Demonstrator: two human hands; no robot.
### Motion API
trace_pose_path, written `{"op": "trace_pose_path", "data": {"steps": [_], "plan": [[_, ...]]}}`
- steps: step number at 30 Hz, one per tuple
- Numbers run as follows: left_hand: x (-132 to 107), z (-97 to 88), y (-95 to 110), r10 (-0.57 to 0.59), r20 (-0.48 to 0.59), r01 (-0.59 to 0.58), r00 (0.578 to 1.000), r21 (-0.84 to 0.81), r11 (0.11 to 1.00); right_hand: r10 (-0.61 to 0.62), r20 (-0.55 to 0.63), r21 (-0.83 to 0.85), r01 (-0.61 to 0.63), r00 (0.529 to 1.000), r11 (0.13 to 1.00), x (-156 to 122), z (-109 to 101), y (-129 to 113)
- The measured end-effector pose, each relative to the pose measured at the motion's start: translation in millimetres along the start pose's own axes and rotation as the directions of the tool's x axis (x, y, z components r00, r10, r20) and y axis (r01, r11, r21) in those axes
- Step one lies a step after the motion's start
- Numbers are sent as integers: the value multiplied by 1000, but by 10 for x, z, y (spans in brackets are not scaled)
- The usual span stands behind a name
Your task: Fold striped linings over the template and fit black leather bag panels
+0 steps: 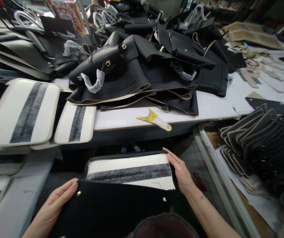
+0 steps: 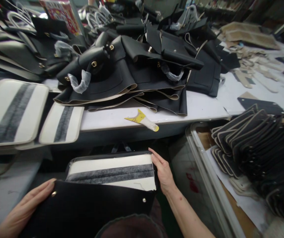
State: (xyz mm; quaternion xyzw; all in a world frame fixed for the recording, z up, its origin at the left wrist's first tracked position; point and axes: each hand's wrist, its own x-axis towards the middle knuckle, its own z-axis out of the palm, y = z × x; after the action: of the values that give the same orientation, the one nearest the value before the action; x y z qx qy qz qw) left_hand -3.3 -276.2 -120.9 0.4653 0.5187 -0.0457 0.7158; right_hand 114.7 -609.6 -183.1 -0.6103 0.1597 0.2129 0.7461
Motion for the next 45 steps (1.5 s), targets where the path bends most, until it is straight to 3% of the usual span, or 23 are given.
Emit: {"op": "trace_pose_path", "data": {"steps": [8, 14, 21, 26, 29, 35, 40, 42, 45], "plan": [[29, 31, 8, -1, 158, -9, 987, 60, 998, -107, -8, -57, 106, 994, 993, 112, -37, 80], [19, -18, -69, 39, 142, -48, 989, 62, 997, -77, -60, -120, 70, 995, 990, -187, -52, 236], [171, -200, -126, 36, 353, -86, 935, 127, 988, -255, -83, -409, 200, 963, 890, -238, -110, 328], [187, -183, -110, 75, 395, -124, 916, 100, 987, -143, -17, -234, 135, 990, 963, -95, -98, 113], [188, -186, -101, 88, 439, -145, 894, 98, 985, -95, 38, -260, 101, 995, 960, 102, -31, -29], [207, -275, -126, 89, 484, -148, 871, 86, 985, 1, 187, -455, 85, 982, 886, 444, -24, -259], [224, -280, -135, 101, 494, -165, 864, 87, 982, 135, 356, -570, 100, 925, 815, 506, -81, -448], [212, -255, -132, 129, 494, -200, 860, 94, 975, 139, 379, -621, 140, 915, 771, 510, -78, -486], [177, -209, -119, 174, 494, -256, 852, 102, 961, 78, 344, -706, 203, 936, 678, 531, -89, -474]]}}
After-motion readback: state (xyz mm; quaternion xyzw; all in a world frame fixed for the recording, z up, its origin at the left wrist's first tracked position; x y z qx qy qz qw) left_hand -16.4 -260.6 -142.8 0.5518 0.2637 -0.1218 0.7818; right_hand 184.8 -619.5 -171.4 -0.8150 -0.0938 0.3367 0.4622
